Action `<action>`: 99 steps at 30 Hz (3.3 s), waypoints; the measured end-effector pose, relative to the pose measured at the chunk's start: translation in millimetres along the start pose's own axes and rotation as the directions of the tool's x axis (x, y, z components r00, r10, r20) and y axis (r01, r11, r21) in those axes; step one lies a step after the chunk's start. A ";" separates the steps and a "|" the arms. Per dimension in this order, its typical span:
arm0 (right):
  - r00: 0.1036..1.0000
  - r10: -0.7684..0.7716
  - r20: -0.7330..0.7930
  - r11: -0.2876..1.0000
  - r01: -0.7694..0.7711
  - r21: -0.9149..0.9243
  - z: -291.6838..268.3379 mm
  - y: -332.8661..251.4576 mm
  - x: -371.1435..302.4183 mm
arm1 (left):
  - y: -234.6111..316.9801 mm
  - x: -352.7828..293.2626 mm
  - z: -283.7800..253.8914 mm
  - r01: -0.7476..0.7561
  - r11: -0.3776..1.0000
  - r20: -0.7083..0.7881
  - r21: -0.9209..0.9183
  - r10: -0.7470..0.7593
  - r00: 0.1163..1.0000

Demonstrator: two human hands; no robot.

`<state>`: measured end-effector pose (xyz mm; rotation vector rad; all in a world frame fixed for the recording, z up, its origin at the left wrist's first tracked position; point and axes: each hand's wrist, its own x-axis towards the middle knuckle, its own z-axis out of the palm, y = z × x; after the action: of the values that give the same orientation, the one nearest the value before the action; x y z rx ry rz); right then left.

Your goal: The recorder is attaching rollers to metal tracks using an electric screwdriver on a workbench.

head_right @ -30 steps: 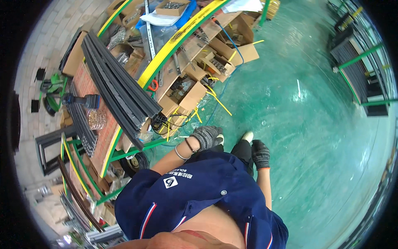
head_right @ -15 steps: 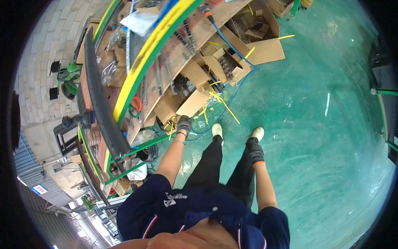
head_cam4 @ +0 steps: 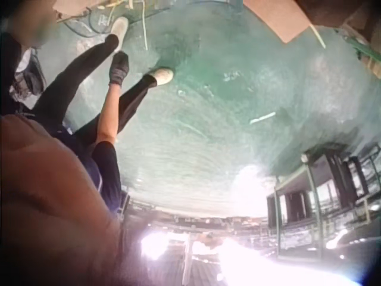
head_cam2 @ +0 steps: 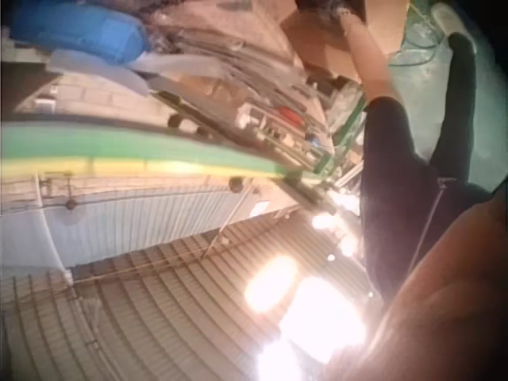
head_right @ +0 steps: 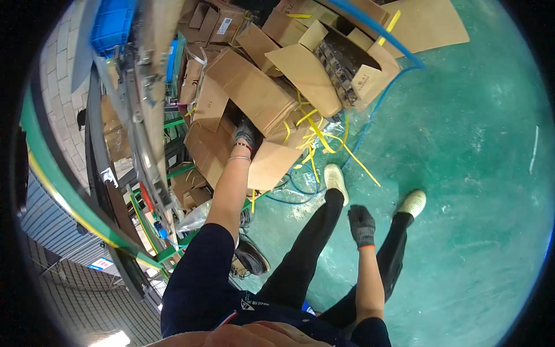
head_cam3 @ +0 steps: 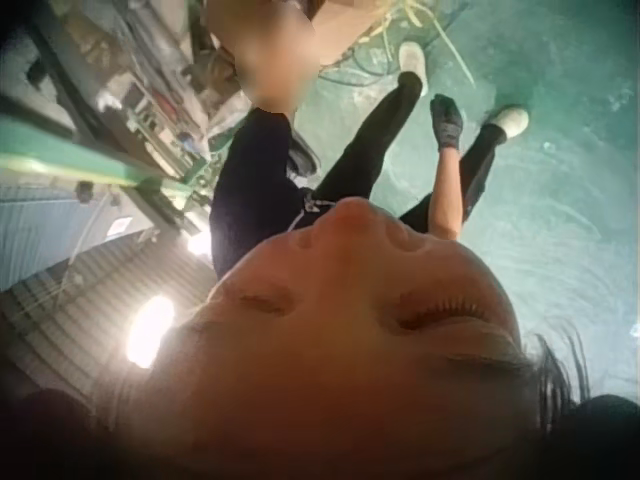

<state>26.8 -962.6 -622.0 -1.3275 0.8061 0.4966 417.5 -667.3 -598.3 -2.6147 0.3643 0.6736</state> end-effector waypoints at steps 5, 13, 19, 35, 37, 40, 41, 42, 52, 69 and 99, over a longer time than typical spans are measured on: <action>0.968 -0.204 0.145 0.961 0.226 -0.158 32.0 -44.1 -5.2 | -40.0 73.6 46.7 -0.169 0.807 -0.108 -0.566 0.131 0.985; 0.992 -0.016 0.123 0.992 0.031 -0.125 28.0 -42.7 6.4 | -44.6 101.3 32.3 -0.085 -0.441 0.086 -0.894 -0.354 0.931; 0.989 0.021 0.149 0.996 -0.035 0.087 30.7 -52.7 15.1 | -31.3 109.0 29.5 -0.046 -0.567 0.197 -0.822 -0.360 0.912; 0.969 0.042 0.242 0.991 -0.071 0.114 33.7 -60.7 21.3 | -20.6 119.1 41.2 -0.020 -0.672 0.281 -0.740 -0.336 0.899; 0.967 0.090 0.237 0.959 -0.148 0.240 38.4 -66.2 22.9 | -18.7 121.0 41.5 -0.021 -0.682 0.288 -0.731 -0.337 0.896; 0.963 0.093 0.254 0.945 -0.165 0.281 39.7 -62.9 19.9 | -13.6 118.8 41.2 -0.014 -0.697 0.303 -0.716 -0.329 0.894; 0.962 0.079 0.262 0.950 -0.152 0.273 40.5 -62.8 19.9 | -13.5 116.9 40.8 -0.014 -0.700 0.307 -0.714 -0.332 0.892; 0.960 0.105 0.261 0.946 -0.177 0.271 41.2 -64.4 20.4 | -13.3 116.0 39.3 -0.012 -0.704 0.312 -0.710 -0.330 0.891; 0.970 0.106 0.220 0.906 -0.185 0.380 32.1 -62.5 22.7 | -3.2 89.8 33.5 -0.004 -0.737 0.371 -0.676 -0.344 0.862; 0.968 0.219 0.121 0.866 -0.250 0.434 -10.0 -34.6 -26.4 | 28.1 -182.2 -83.4 0.177 -0.278 0.284 -0.944 -0.409 0.867; 0.568 -0.328 0.755 0.733 -0.351 0.583 6.8 -327.6 -384.6 | 133.7 -625.2 -322.4 -0.012 -0.793 -0.218 -0.609 0.154 0.964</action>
<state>20.5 -974.1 -116.9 -0.2487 0.1164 0.6695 -30.4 -839.8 -66.9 -4.4445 -0.6785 2.4897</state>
